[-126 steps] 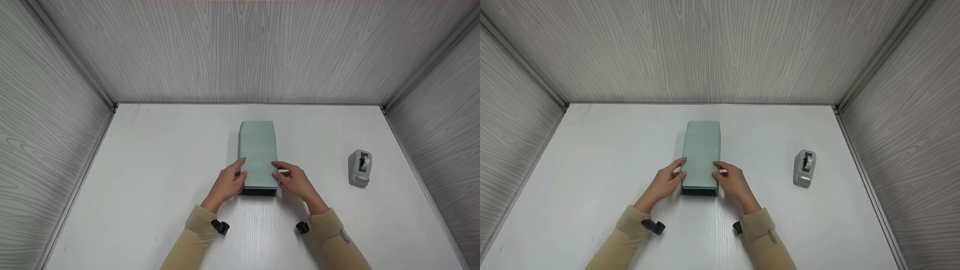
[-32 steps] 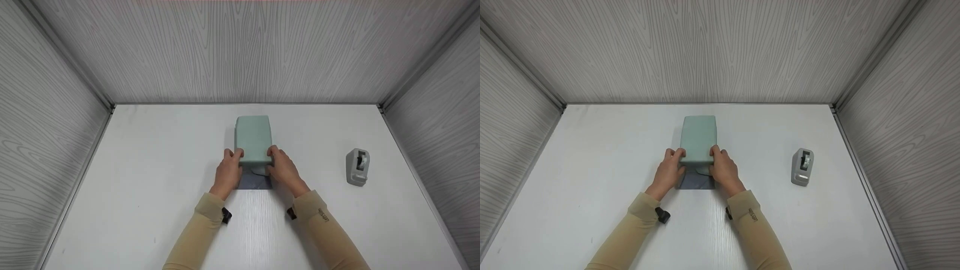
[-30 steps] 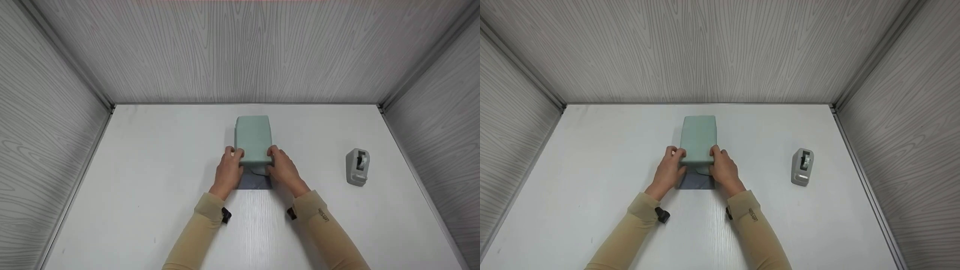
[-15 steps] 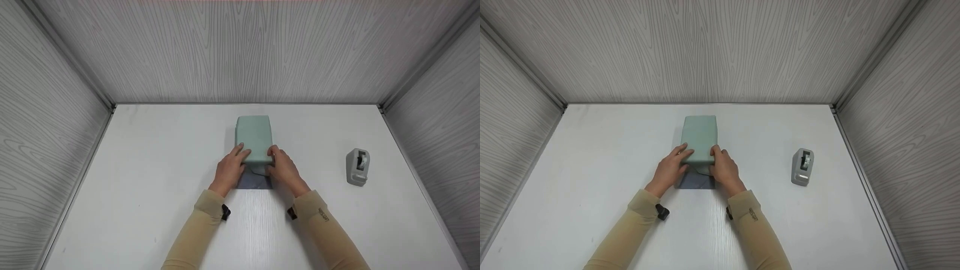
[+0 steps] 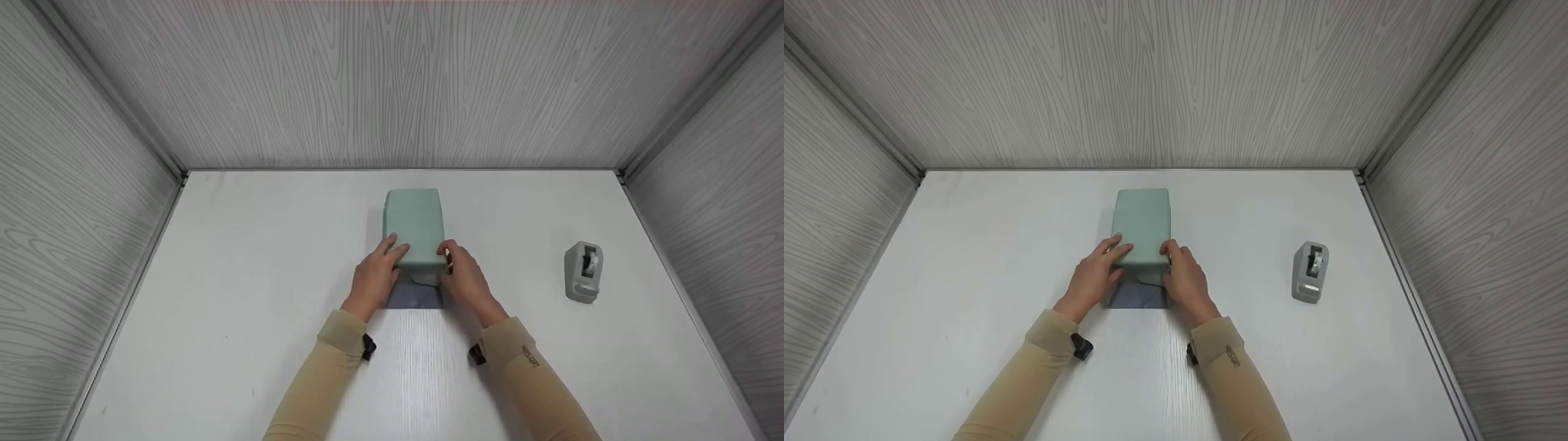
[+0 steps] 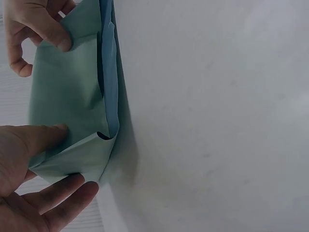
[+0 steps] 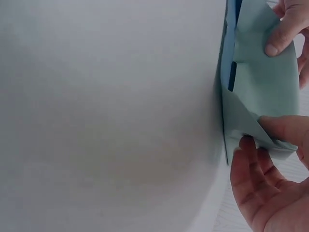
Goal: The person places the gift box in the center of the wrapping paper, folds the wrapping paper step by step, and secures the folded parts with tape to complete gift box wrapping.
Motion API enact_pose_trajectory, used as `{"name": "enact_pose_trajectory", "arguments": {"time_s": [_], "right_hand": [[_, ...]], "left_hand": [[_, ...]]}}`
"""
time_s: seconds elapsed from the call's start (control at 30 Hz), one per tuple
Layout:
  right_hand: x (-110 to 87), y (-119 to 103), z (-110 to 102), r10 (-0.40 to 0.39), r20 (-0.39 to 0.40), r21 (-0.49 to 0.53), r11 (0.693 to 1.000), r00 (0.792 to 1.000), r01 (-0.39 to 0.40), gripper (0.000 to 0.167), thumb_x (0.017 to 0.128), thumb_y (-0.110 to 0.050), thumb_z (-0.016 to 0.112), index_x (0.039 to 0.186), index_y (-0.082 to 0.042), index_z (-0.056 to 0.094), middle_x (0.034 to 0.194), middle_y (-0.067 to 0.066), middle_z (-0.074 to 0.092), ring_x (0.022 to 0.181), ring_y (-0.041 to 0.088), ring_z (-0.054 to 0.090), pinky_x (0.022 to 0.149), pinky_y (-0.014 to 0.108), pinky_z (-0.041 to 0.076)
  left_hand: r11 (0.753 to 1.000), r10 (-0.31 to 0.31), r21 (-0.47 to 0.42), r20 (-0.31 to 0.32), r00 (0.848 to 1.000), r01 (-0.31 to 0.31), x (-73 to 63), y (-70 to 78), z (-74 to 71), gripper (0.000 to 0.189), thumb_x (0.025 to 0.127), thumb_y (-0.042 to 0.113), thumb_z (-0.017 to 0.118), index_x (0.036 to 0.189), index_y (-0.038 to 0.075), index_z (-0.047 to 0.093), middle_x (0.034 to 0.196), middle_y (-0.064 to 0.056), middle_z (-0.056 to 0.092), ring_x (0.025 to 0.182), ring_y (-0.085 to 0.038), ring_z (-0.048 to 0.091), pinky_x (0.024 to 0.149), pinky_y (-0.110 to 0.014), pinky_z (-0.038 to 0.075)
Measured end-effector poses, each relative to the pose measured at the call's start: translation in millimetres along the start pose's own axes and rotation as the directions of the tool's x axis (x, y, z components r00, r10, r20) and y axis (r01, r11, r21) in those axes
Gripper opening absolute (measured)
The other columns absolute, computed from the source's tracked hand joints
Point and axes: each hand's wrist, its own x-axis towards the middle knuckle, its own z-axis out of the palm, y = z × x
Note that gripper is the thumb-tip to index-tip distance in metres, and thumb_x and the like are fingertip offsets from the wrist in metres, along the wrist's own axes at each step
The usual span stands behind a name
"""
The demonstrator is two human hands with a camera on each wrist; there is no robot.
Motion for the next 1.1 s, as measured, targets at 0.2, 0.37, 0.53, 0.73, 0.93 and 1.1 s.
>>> {"name": "enact_pose_trajectory", "arguments": {"time_s": [0.2,0.37,0.53,0.73,0.93,1.1], "right_hand": [[0.4,-1,2,0.007,-0.037,-0.035,0.999,0.999,-0.008,0.044,0.086,0.007,0.068,0.119,-0.015,0.049,0.099,0.009,0.058,0.086,0.023,0.059,0.072,0.039,0.051],[-4.5,1,2,0.033,-0.055,0.058,0.998,0.998,-0.030,0.050,0.086,0.006,0.067,0.126,-0.016,0.045,0.097,0.008,0.059,0.083,0.022,0.062,0.070,0.038,0.051],[-11.9,0,2,0.139,-0.066,0.213,0.969,0.988,-0.122,0.037,0.086,0.000,0.065,0.118,-0.008,0.049,0.094,0.011,0.061,0.083,0.024,0.064,0.067,0.036,0.051],[-12.2,1,8,0.240,-0.087,0.194,0.956,0.967,-0.220,0.019,0.084,-0.004,0.068,0.100,-0.003,0.058,0.089,0.010,0.061,0.078,0.021,0.059,0.063,0.033,0.047],[-12.7,2,8,0.278,-0.093,0.121,0.956,0.956,-0.266,0.012,0.082,-0.006,0.067,0.090,-0.005,0.059,0.081,0.006,0.060,0.066,0.017,0.054,0.057,0.031,0.042],[-14.2,0,7,0.283,-0.090,0.131,0.954,0.955,-0.271,0.011,0.081,-0.004,0.066,0.089,-0.005,0.058,0.077,0.006,0.059,0.059,0.016,0.056,0.051,0.029,0.041]], "left_hand": [[1.000,0.000,0.002,-0.004,1.000,0.000,-0.3,-0.2,0.7,0.052,0.090,0.011,0.072,0.139,0.022,0.057,0.152,-0.006,0.039,0.123,-0.031,0.055,0.091,-0.042,0.051],[1.000,0.001,-0.004,-0.005,1.000,-0.001,-0.4,-0.1,0.7,0.053,0.090,0.010,0.072,0.140,0.021,0.056,0.152,-0.006,0.038,0.123,-0.031,0.055,0.093,-0.042,0.050],[1.000,0.001,-0.006,-0.010,1.000,-0.001,-0.8,0.0,0.1,0.054,0.090,0.009,0.072,0.140,0.020,0.056,0.152,-0.007,0.038,0.120,-0.032,0.056,0.091,-0.043,0.051],[1.000,-0.002,0.001,-0.016,1.000,0.002,-1.7,0.6,0.3,0.055,0.089,0.009,0.073,0.140,0.020,0.056,0.152,-0.007,0.039,0.117,-0.033,0.058,0.088,-0.043,0.052],[1.000,-0.010,-0.008,-0.031,0.999,0.009,-1.7,2.0,1.6,0.053,0.089,0.009,0.073,0.139,0.021,0.057,0.152,-0.006,0.039,0.116,-0.032,0.059,0.085,-0.044,0.052],[1.000,-0.011,-0.005,-0.027,1.000,0.011,-1.1,1.8,1.7,0.053,0.090,0.010,0.072,0.139,0.021,0.056,0.152,-0.006,0.039,0.115,-0.032,0.060,0.085,-0.044,0.052]]}}
